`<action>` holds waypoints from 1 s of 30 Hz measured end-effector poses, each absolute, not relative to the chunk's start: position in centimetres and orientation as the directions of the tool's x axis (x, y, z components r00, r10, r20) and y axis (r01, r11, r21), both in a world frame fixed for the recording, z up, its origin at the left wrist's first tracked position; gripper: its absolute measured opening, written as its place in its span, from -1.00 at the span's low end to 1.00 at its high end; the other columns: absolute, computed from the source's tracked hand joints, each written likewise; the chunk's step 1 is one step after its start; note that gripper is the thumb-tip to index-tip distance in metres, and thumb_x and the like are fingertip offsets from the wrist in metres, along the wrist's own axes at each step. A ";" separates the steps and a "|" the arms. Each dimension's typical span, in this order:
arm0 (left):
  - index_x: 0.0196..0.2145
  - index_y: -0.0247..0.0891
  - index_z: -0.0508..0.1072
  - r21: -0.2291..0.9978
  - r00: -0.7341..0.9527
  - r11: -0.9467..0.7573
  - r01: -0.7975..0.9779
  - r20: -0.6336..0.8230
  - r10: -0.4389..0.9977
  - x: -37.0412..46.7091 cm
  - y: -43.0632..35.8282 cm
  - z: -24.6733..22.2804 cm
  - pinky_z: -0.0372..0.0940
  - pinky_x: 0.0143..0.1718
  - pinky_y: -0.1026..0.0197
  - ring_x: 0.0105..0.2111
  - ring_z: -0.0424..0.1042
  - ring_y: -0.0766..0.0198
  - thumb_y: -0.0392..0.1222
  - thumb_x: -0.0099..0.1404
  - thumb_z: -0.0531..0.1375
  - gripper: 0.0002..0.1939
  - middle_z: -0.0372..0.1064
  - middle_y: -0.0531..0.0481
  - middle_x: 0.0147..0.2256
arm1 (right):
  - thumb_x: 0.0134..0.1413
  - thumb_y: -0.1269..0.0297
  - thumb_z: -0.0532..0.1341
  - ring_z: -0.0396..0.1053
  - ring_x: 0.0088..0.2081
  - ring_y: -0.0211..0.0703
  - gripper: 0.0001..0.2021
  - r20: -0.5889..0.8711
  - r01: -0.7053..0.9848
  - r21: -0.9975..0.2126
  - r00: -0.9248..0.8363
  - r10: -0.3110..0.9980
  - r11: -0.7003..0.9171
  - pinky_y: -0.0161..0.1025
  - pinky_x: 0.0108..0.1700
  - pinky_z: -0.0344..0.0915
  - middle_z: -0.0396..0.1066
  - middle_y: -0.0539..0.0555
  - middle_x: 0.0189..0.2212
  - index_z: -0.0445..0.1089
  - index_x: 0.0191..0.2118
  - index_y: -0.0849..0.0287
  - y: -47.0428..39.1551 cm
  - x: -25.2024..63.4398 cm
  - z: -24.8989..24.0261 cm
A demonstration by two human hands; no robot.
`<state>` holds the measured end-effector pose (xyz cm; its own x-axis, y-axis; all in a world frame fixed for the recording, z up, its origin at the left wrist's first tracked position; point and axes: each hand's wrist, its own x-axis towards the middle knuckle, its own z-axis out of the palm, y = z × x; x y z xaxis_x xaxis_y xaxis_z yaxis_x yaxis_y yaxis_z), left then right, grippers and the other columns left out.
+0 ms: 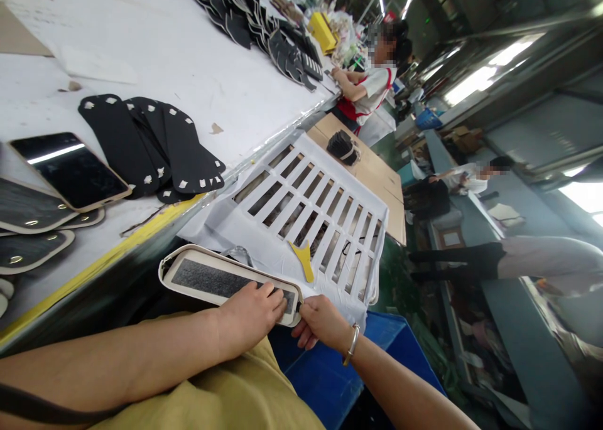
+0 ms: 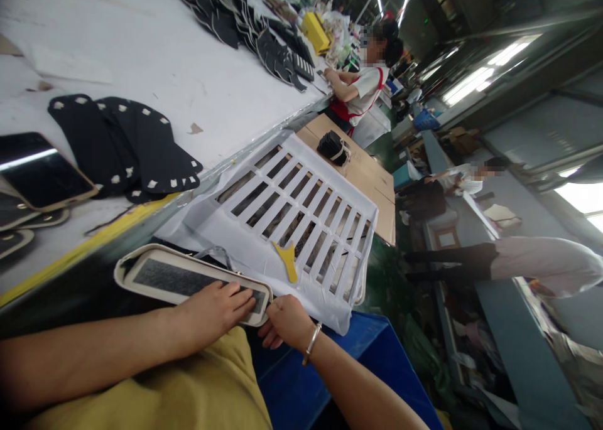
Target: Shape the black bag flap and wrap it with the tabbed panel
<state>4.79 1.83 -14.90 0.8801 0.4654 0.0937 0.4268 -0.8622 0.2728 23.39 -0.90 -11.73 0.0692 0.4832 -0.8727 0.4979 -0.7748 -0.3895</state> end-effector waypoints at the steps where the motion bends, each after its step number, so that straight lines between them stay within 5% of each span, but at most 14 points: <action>1: -0.13 -0.24 0.42 0.271 0.885 -0.865 0.423 0.081 0.458 4.8 1.8 -14.9 0.11 -0.45 0.17 -0.22 0.28 0.14 -0.25 0.27 0.11 -0.78 0.36 -0.10 -0.14 | 0.06 0.45 -0.06 0.36 -0.71 -0.29 -0.74 -0.866 0.505 -0.380 0.100 0.490 -0.775 -0.40 -0.71 0.30 0.41 -0.02 -0.68 0.22 -0.58 0.20 -0.9 23.3 -11.8; 7: -0.19 -0.26 0.46 0.295 0.885 -0.855 0.427 0.060 0.462 4.6 1.8 -14.9 0.08 -0.47 0.15 -0.20 0.27 0.15 -0.25 0.26 0.12 -0.82 0.36 -0.07 -0.14 | 0.03 0.34 0.02 0.40 -0.65 -0.25 -0.82 -0.843 0.537 -0.456 -0.004 0.539 -0.710 -0.38 -0.66 0.32 0.45 0.03 -0.63 0.27 -0.51 0.23 -0.8 24.0 -12.0; 15: -0.14 -0.24 0.44 0.277 0.871 -0.852 0.444 0.088 0.483 4.4 1.9 -15.2 0.06 -0.46 0.16 -0.20 0.26 0.15 -0.25 0.26 0.12 -0.79 0.35 -0.08 -0.10 | -0.08 -0.07 0.13 0.47 -0.50 -0.11 -0.50 -0.804 0.191 -0.566 -0.343 0.486 -0.802 -0.29 -0.50 0.38 0.50 0.27 -0.46 0.42 -0.41 0.41 -0.7 27.3 -13.8; 23: -0.11 -0.22 0.42 0.285 0.867 -0.844 0.455 0.073 0.492 4.6 2.1 -15.3 0.07 -0.45 0.17 -0.20 0.26 0.15 -0.23 0.27 0.10 -0.76 0.34 -0.08 -0.04 | -0.31 -0.21 0.30 0.36 -0.70 -0.25 -0.43 -0.785 0.143 -0.589 -0.334 0.521 -0.796 -0.39 -0.67 0.27 0.42 0.06 -0.66 0.30 -0.44 0.30 -0.7 28.2 -16.6; 30: -0.06 -0.22 0.40 0.277 0.876 -0.847 0.453 0.041 0.481 4.6 2.3 -15.1 0.09 -0.45 0.15 -0.19 0.27 0.15 -0.25 0.26 0.10 -0.71 0.33 -0.03 -0.01 | -0.27 -0.24 0.24 0.27 -0.78 -0.31 -0.46 -0.762 0.252 -0.646 -0.149 0.630 -0.721 -0.43 -0.74 0.17 0.35 -0.03 -0.75 0.22 -0.55 0.23 -1.4 26.9 -16.8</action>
<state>4.57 2.35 -15.07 0.8756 0.4814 0.0412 0.4528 -0.8474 0.2773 26.92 -1.40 -16.85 -0.1489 0.6302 -0.7620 0.2517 -0.7211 -0.6455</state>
